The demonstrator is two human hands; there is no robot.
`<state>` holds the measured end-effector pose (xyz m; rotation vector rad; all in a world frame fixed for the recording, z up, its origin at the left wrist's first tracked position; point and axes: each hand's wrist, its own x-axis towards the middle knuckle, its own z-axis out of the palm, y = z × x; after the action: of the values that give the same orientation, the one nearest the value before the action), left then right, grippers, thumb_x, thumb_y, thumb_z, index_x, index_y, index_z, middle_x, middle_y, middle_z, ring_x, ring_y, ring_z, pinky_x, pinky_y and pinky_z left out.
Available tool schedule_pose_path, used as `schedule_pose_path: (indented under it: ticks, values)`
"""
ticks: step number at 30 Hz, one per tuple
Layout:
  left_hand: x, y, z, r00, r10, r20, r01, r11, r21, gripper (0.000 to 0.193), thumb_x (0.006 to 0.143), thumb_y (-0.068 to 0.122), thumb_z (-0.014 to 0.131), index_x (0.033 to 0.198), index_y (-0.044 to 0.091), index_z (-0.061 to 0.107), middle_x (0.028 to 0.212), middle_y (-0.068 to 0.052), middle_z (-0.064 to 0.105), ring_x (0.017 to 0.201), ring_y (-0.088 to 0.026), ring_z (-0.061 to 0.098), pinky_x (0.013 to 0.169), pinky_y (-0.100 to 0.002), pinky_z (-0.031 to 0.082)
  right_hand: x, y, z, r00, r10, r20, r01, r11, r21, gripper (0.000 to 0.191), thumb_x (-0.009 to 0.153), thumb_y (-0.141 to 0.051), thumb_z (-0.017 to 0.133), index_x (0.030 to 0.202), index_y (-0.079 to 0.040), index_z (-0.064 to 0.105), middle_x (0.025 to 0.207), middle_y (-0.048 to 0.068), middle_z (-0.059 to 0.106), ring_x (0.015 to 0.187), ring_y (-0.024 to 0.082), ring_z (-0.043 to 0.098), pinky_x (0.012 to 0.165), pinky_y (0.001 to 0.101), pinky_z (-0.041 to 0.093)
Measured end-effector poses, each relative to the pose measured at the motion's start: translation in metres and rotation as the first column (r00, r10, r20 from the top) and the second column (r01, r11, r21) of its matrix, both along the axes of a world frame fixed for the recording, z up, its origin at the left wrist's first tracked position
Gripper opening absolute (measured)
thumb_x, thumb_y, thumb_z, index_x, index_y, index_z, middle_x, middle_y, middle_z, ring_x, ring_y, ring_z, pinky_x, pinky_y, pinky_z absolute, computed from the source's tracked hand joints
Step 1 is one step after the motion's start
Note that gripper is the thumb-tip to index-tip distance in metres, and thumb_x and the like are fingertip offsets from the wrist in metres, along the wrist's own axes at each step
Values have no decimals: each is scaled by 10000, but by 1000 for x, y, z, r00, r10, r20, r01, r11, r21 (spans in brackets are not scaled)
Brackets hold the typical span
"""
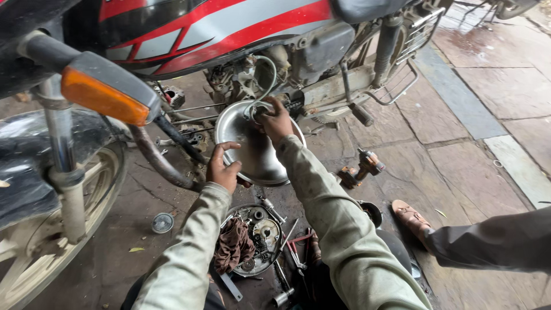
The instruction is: The person holds a metal plate under a disassembled motorcycle engine, then sits on the ground and fits piston rings onto a piston, working the rings around the piston by hand while other engine parts and tools lie on the floor around them.
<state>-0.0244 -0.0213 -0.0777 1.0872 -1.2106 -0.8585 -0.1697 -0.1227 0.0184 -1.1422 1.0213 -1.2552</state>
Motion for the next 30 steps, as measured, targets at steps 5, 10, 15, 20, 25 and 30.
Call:
schedule_pose_path:
  ticks: [5,10,15,20,25,30]
  values:
    - [3,-5,-9,998,-26,-64,27,1000,13,449,751,-136,581,1135,93,625,1253,-102,661,1274,-253,590,1153,-380,387,7,-6,-1,995,-57,83,53,997,56,437,871,101,648,1278,-42,581,899,73,675,656,138,639,518,262,521]
    - [4,-3,-2,1000,-21,-18,22,999,30,435,765,-134,585,1133,96,620,1241,-102,661,1239,-248,606,1124,-367,413,6,-11,-9,996,-4,94,6,1000,-25,451,903,112,597,1338,-4,628,968,54,682,728,117,670,592,265,574]
    - [2,1,10,990,-38,-136,61,985,163,429,786,-140,559,1136,103,605,1289,-115,611,1084,-266,641,869,-382,543,1,-10,-14,990,76,118,-74,997,-23,522,892,127,538,1384,-40,589,963,88,712,652,145,654,537,246,494]
    - [1,2,11,984,-59,-169,82,988,132,436,796,-142,553,1153,102,605,1324,-130,591,1048,-226,660,738,-303,637,0,-8,-14,996,38,82,-40,999,29,497,894,141,537,1352,-36,616,944,61,702,628,118,626,500,235,477]
    - [2,-1,2,996,-36,-76,42,996,75,447,773,-145,571,1151,91,611,1299,-134,619,1177,-245,626,986,-373,522,4,-4,-11,995,62,82,-66,997,40,471,916,122,598,1346,-56,667,917,44,700,601,75,560,480,210,441]
    - [2,-1,-1,997,-36,-70,41,996,77,448,764,-133,573,1146,97,614,1292,-121,636,1246,-243,606,1118,-378,437,-1,-5,-5,989,4,150,-40,972,233,469,945,75,524,1370,-98,616,962,36,717,645,93,632,529,236,532]
